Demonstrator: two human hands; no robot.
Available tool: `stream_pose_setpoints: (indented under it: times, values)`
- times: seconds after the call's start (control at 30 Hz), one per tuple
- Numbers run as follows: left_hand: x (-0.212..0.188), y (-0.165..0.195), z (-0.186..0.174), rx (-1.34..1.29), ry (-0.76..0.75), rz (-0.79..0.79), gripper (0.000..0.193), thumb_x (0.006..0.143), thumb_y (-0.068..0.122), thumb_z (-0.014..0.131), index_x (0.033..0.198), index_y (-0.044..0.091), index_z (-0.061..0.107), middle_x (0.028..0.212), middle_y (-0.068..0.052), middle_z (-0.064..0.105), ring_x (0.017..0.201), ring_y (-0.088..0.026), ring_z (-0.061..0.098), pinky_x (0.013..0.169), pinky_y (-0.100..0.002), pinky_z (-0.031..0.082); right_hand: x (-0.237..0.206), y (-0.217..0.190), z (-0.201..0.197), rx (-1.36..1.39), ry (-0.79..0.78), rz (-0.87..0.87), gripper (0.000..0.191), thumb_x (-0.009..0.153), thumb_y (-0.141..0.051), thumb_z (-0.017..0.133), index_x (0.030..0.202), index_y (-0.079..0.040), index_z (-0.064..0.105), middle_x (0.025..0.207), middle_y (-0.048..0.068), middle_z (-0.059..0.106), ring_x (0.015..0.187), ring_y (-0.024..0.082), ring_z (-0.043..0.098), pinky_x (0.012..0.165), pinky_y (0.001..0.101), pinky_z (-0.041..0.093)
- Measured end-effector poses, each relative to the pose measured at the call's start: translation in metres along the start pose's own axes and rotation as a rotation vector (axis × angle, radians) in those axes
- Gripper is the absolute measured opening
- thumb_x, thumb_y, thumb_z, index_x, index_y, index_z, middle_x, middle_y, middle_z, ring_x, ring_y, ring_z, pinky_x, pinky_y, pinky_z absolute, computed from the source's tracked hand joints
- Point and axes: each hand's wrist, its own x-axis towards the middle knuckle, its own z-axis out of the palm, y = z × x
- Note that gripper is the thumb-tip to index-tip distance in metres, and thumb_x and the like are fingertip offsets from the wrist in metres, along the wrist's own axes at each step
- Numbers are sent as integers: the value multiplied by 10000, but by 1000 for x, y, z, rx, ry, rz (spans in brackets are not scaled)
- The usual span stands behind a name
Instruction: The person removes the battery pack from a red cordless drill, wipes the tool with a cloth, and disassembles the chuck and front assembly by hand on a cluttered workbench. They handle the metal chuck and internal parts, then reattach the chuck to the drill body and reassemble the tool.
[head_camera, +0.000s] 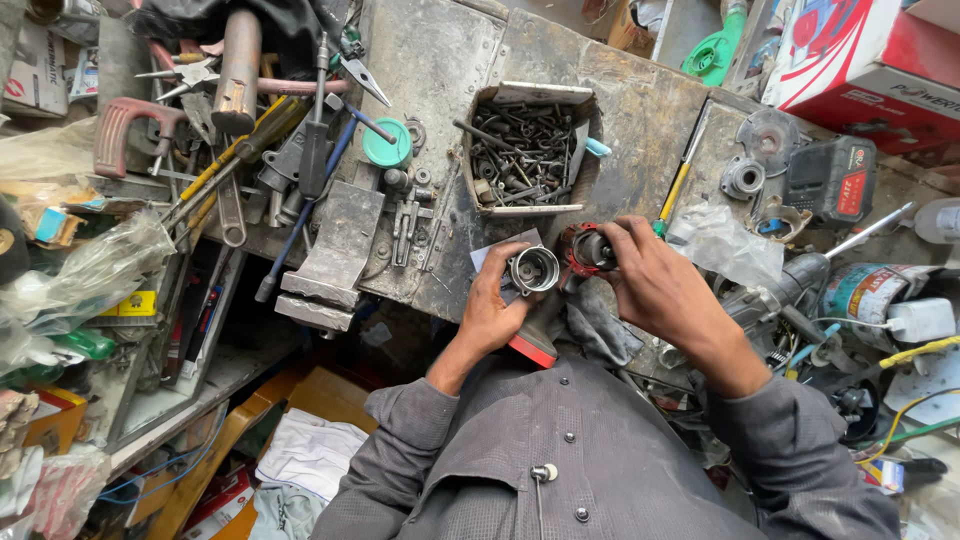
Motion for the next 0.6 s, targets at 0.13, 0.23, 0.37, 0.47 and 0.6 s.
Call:
stream_pose_setpoints:
  times: [0.13,0.23,0.37,0.47,0.6]
  values:
    - [-1,-1,-4,15,8,14,658,742,-17,769,1353,74,541,1318,-118,618,1272,-293,633,1088,-375,486,-24,7,-10,127,162,83,592,788,-131,780,1310,9,539,1242,224,567,1074,425,627,866,467,525]
    - [-3,2,-5,-10,15,-24,661,741,-11,792,1348,72,542,1328,-118,616,1268,-284,633,1079,-370,484,-44,16,-4,140,269,169,559,820,-160,782,1311,-12,560,1240,202,587,1112,401,629,926,460,521]
    - [-1,6,-4,-2,14,-33,674,739,-17,807,1354,71,545,1326,-113,616,1257,-268,633,1073,-360,483,-57,31,27,174,187,263,550,797,-152,783,1287,-10,576,1211,199,594,1082,393,632,899,454,520]
    - [0,10,-2,4,-1,-10,683,733,-27,805,1356,70,543,1332,-115,608,1260,-266,628,1072,-357,479,-58,40,55,176,179,228,563,783,-134,776,1291,-3,571,1222,204,585,1113,407,619,924,455,514]
    - [-2,14,-1,1,-8,-28,679,730,-45,787,1353,72,545,1320,-110,613,1247,-261,635,1065,-352,482,-58,43,76,184,171,252,576,786,-143,781,1296,1,554,1230,203,572,1118,412,611,928,453,514]
